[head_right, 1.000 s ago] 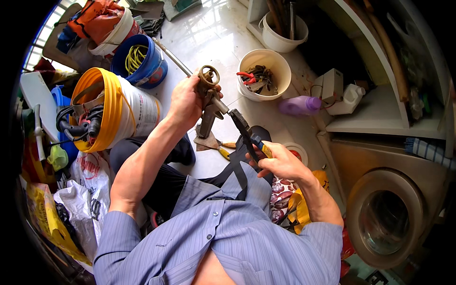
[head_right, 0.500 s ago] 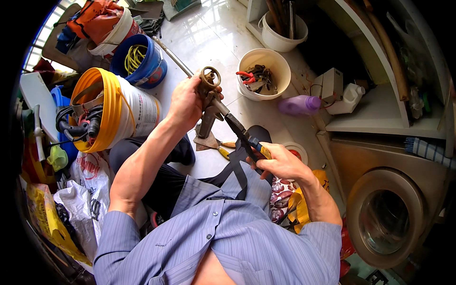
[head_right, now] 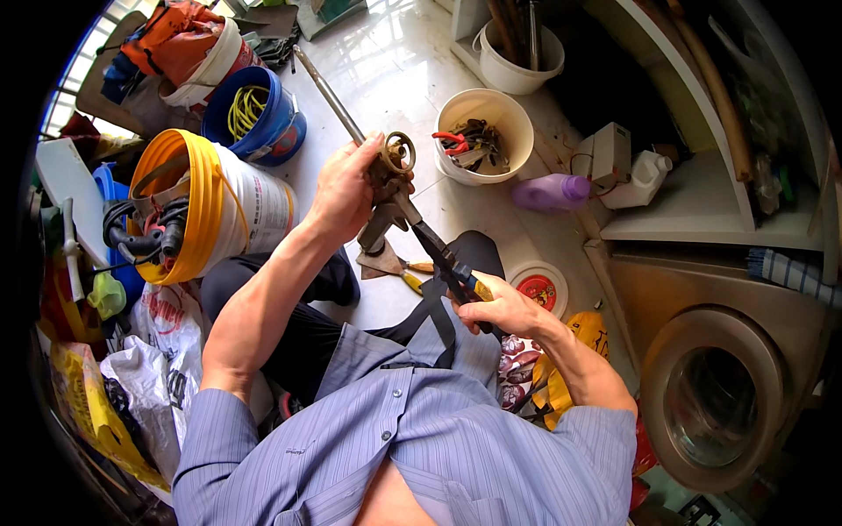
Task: The person disassembles a faucet by hand and using pliers, removing internal components and a small spring.
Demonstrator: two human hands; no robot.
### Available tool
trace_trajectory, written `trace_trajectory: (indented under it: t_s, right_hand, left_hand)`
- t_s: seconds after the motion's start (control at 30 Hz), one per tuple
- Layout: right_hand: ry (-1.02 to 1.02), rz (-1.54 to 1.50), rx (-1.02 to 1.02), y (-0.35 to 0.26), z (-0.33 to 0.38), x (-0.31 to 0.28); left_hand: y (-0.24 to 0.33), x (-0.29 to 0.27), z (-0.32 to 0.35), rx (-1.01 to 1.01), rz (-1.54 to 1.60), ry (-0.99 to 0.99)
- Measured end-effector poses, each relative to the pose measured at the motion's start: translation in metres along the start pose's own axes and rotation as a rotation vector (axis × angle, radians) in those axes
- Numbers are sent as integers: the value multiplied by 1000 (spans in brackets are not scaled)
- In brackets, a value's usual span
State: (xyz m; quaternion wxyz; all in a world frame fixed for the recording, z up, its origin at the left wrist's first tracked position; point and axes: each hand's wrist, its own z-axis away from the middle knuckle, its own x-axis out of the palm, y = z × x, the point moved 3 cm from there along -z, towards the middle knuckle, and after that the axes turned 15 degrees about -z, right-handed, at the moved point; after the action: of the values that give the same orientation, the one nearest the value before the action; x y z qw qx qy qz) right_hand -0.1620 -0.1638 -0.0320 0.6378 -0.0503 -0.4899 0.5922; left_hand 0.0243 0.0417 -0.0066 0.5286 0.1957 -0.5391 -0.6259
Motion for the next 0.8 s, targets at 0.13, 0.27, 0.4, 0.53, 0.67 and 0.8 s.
trace_trajectory:
  t_s: [0.13, 0.27, 0.4, 0.53, 0.67, 0.8]
  right_hand:
    - [11, -145, 19, 7, 3, 1]
    - [78, 8, 7, 19, 1, -14]
    - [334, 656, -279, 15, -6, -23]
    - [617, 1197, -540, 1, -5, -36]
    - [668, 1376, -522, -7, -9, -52]
    - [647, 1237, -596, -13, -4, -45]
  left_hand:
    - [5, -1, -1, -29, 15, -188]
    - [2, 8, 0, -57, -220, -187]
    - [-10, 3, -6, -132, -524, 13]
    - [-35, -4, -13, -200, -580, 137]
    - [-44, -5, -16, -277, -369, 157]
    - [-33, -7, -11, -112, -149, 19]
